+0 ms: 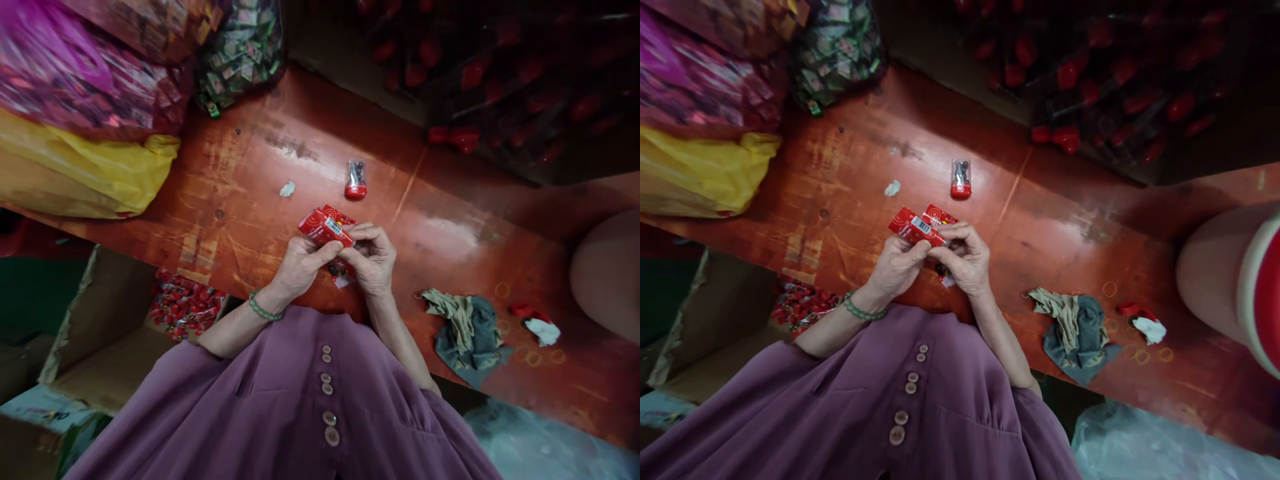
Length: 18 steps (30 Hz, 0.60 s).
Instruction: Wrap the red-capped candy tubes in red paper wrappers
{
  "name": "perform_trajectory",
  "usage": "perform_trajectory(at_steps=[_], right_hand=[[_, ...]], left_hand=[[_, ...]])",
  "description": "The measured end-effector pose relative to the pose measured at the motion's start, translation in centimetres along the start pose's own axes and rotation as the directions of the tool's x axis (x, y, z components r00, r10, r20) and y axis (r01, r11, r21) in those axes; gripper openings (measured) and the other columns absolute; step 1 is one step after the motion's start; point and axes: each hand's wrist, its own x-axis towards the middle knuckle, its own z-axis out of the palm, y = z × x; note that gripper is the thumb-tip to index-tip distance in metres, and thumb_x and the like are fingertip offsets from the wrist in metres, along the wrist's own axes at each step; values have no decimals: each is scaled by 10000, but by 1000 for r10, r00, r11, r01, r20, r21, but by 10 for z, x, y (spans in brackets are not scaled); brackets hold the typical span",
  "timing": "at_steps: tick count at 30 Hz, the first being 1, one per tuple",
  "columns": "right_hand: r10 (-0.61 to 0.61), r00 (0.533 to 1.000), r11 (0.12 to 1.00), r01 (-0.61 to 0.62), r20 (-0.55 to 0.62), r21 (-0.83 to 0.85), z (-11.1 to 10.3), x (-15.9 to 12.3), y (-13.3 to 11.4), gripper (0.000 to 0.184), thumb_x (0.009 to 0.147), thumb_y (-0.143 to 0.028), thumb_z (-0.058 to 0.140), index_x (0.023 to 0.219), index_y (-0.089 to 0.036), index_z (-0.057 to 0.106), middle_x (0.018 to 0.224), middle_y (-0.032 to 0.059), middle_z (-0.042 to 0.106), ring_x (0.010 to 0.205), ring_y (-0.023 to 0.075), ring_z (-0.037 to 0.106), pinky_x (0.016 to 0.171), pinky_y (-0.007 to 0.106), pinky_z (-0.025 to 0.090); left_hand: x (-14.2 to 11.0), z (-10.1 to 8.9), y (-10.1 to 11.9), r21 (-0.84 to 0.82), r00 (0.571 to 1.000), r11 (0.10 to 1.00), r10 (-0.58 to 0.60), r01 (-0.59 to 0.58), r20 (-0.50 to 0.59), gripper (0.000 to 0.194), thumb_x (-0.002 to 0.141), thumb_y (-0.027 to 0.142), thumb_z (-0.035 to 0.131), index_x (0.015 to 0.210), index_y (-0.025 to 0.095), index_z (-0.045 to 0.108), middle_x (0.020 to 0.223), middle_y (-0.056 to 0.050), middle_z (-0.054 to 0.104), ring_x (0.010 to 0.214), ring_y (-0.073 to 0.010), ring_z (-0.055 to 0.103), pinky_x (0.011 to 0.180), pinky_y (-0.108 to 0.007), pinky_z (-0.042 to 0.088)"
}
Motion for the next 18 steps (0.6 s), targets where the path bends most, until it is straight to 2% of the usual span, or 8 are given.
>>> perform_trajectory(at_steps=[4, 6, 9, 10, 12, 15, 17, 18], right_hand=[[-10, 999, 1000, 10, 49, -1, 10, -5, 2, 377, 690, -550, 833, 777, -256, 613, 788, -7, 685, 795, 180, 665, 755, 352, 557], [-30, 988, 999, 34, 150, -23, 14, -10, -1, 346, 730, -534, 811, 787, -251, 620, 811, -9, 699, 738, 159, 645, 710, 330, 548], [-71, 900, 989, 121, 431, -90, 14, -15, -12, 241, 792, -423, 796, 896, -250, 664, 819, -20, 700, 655, 124, 615, 628, 279, 518], [-80, 870, 977, 164, 486, -134, 10, -15, -15, 228, 806, -388, 789, 944, -248, 673, 816, -19, 697, 655, 123, 618, 625, 274, 514], [-102, 868, 924, 264, 485, -277, 0, -12, -19, 233, 832, -367, 768, 1007, -241, 682, 849, 1, 709, 731, 150, 650, 687, 301, 529], [-128, 914, 746, 345, 386, -570, -21, -3, -19, 259, 866, -413, 720, 1055, -237, 693, 989, 57, 744, 930, 225, 674, 848, 394, 518], [-84, 922, 610, 348, 378, -712, -33, 2, -14, 295, 889, -423, 686, 1118, -236, 691, 1109, 88, 741, 1055, 264, 657, 928, 440, 483], [-49, 920, 555, 348, 388, -756, -38, 4, -11, 309, 901, -415, 671, 1152, -235, 686, 1165, 98, 731, 1101, 275, 645, 953, 452, 466]], left_hand=[[-11, -12, 3, 63, 1000, 998, 10, -11, 12, 316, 789, 470, 762, 946, 197, 791, 1003, -84, 786, 948, -208, 732, 972, -363, 539], [-23, -20, 14, 126, 1000, 992, 7, -9, 21, 347, 796, 476, 748, 982, 186, 786, 1044, -97, 779, 984, -224, 726, 982, -374, 537], [-52, -38, 39, 325, 999, 945, -48, 45, 1, 366, 792, 452, 745, 1025, 172, 780, 1089, -110, 771, 1022, -251, 717, 964, -378, 548], [-65, -47, 48, 412, 997, 908, -73, 78, -27, 349, 786, 437, 751, 1009, 171, 784, 1098, -110, 769, 1042, -260, 713, 972, -378, 545], [-95, -70, 66, 543, 982, 821, -109, 177, -155, 346, 759, 456, 761, 972, 186, 793, 1082, -98, 776, 1029, -276, 717, 951, -384, 556], [-143, -116, 86, 687, 904, 604, -148, 404, -402, 366, 655, 575, 784, 805, 242, 795, 867, -31, 800, 807, -282, 729, 781, -399, 596], [-174, -151, 94, 698, 811, 443, -133, 563, -570, 369, 628, 660, 746, 777, 324, 775, 801, 62, 791, 751, -294, 717, 706, -429, 581], [-188, -168, 96, 685, 758, 350, -140, 639, -636, 347, 663, 694, 695, 786, 376, 756, 784, 117, 780, 780, -306, 719, 699, -447, 567]])
